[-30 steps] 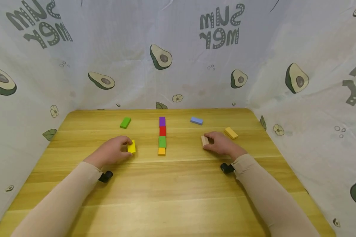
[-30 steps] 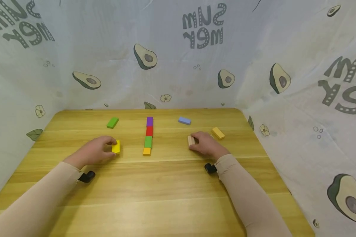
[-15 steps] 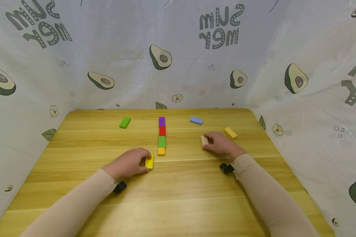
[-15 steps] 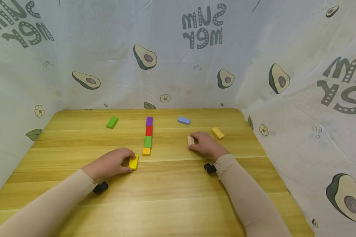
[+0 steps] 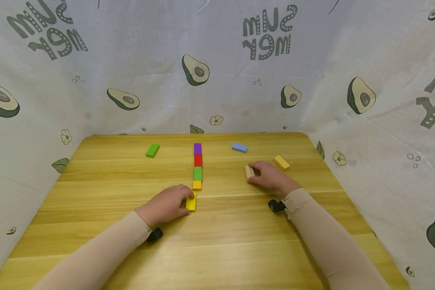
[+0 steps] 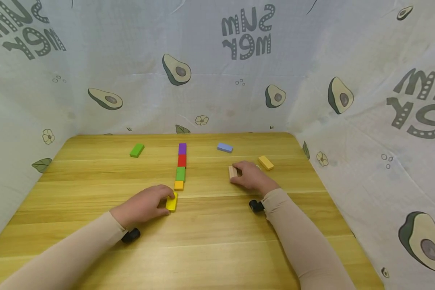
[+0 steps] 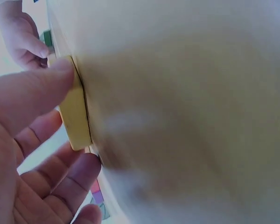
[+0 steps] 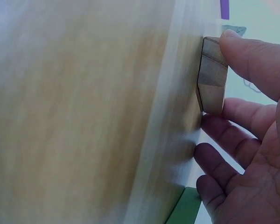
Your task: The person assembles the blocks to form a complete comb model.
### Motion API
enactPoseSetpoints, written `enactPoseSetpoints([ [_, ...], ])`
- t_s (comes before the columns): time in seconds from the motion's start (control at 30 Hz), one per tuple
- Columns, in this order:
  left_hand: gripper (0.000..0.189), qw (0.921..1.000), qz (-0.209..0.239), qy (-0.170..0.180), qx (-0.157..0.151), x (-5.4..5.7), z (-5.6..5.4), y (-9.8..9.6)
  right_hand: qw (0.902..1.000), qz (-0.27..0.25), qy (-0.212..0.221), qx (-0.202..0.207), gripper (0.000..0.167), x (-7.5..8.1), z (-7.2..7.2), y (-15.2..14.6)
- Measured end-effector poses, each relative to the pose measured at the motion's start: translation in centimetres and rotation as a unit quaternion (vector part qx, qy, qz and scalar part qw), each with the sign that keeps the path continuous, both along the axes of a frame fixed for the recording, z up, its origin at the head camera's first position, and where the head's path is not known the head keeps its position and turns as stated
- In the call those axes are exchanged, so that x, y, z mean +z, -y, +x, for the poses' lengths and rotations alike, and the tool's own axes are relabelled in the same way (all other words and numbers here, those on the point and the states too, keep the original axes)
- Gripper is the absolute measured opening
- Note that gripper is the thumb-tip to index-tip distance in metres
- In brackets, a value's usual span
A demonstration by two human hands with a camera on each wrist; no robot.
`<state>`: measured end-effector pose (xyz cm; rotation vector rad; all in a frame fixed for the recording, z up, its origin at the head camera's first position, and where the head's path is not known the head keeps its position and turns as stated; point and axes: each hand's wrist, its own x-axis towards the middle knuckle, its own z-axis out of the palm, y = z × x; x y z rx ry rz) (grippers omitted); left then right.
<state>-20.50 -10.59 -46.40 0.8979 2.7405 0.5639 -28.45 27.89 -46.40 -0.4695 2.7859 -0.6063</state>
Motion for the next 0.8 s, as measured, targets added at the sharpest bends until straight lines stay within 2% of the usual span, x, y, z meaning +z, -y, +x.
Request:
enactPoseSetpoints([
  [0.1,0.038,0.9999,-0.002,0.005,0.012,-0.06,0.19,-0.32,1.0,0.001,-0.001,0.001,0.068,0.01,0.02,0.03],
  [0.33,0.038,0.9992,-0.003,-0.012,0.038,0.03,0.21,-0.61,1.0,0.003,-0.003,0.0,0.068,0.13,0.09,0.04],
  [0.8,0.041,0.9992,-0.009,-0.029,0.025,0.0,-0.18,-1.05,1.0,0.005,-0.004,-0.001,0.069,-0.05,-0.03,0.02],
])
